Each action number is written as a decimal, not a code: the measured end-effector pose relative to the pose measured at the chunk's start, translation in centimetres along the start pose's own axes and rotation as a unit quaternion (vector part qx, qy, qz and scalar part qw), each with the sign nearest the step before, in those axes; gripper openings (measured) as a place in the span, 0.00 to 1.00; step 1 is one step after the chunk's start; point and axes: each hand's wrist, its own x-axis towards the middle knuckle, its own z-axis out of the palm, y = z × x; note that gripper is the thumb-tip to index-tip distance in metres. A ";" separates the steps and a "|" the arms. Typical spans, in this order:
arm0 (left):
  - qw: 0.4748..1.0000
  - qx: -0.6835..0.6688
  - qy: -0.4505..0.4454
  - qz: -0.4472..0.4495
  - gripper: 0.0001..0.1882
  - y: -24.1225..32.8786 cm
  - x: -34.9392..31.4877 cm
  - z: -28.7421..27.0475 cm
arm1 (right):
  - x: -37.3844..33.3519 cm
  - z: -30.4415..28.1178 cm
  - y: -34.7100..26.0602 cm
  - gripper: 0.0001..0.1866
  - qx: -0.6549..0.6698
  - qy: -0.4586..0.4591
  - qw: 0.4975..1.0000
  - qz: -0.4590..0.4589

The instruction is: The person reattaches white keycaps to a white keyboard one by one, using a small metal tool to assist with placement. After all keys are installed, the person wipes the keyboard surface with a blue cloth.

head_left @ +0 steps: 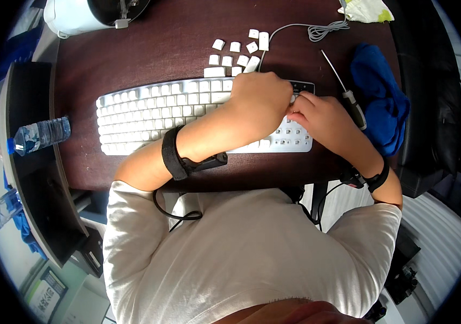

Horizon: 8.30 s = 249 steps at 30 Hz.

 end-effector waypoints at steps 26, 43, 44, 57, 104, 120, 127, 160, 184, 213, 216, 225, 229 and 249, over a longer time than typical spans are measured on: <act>0.995 0.010 -0.091 -0.040 0.14 0.6 2.1 -2.3 | -1.1 1.6 2.9 0.11 -0.027 0.117 0.980 -0.161; 0.994 0.012 -0.094 -0.052 0.16 0.9 2.1 -2.5 | -1.0 1.3 2.4 0.12 -0.043 0.147 0.975 -0.161; 0.994 0.021 -0.092 -0.053 0.16 1.0 2.1 -2.5 | -0.9 1.2 2.4 0.12 -0.041 0.141 0.975 -0.165; 0.996 -0.043 -0.082 0.004 0.14 -0.5 1.8 -2.8 | -1.0 -0.8 2.8 0.04 0.009 0.106 0.992 -0.074; 1.000 -0.007 -0.024 0.015 0.10 0.4 1.0 -0.3 | 0.8 -5.5 2.1 0.06 -0.009 0.037 0.999 -0.015; 0.998 -0.056 -0.024 0.016 0.10 0.0 1.1 -1.1 | 0.3 -2.8 3.5 0.12 0.081 0.032 0.996 0.025; 0.996 -0.088 0.022 0.021 0.10 0.0 0.9 -1.9 | 0.8 -2.0 4.0 0.08 0.150 0.042 0.987 0.040; 0.963 -0.169 0.119 0.171 0.12 0.1 2.2 -3.0 | -1.1 -1.7 3.0 0.11 0.588 0.073 0.774 0.221; 0.988 -0.048 0.081 0.119 0.08 1.7 0.4 0.4 | -1.7 -0.9 1.9 0.13 0.338 -0.008 0.919 0.205; 0.974 0.039 0.149 0.163 0.07 1.0 -0.8 1.5 | -2.5 0.6 -0.5 0.10 0.274 0.088 0.918 0.274; 0.971 0.050 0.154 0.174 0.06 1.1 -0.6 1.7 | -2.6 0.7 -0.5 0.10 0.281 0.094 0.914 0.278; 0.970 0.073 0.167 0.162 0.07 1.7 -0.8 1.8 | -3.0 1.2 -0.2 0.11 0.309 0.116 0.904 0.271; 0.977 0.042 0.155 0.141 0.07 1.4 -0.5 1.9 | -3.0 1.5 0.0 0.11 0.329 0.132 0.897 0.263; 0.956 0.093 0.135 0.243 0.06 0.9 -0.2 1.6 | -2.2 0.7 0.8 0.14 0.325 0.070 0.905 0.265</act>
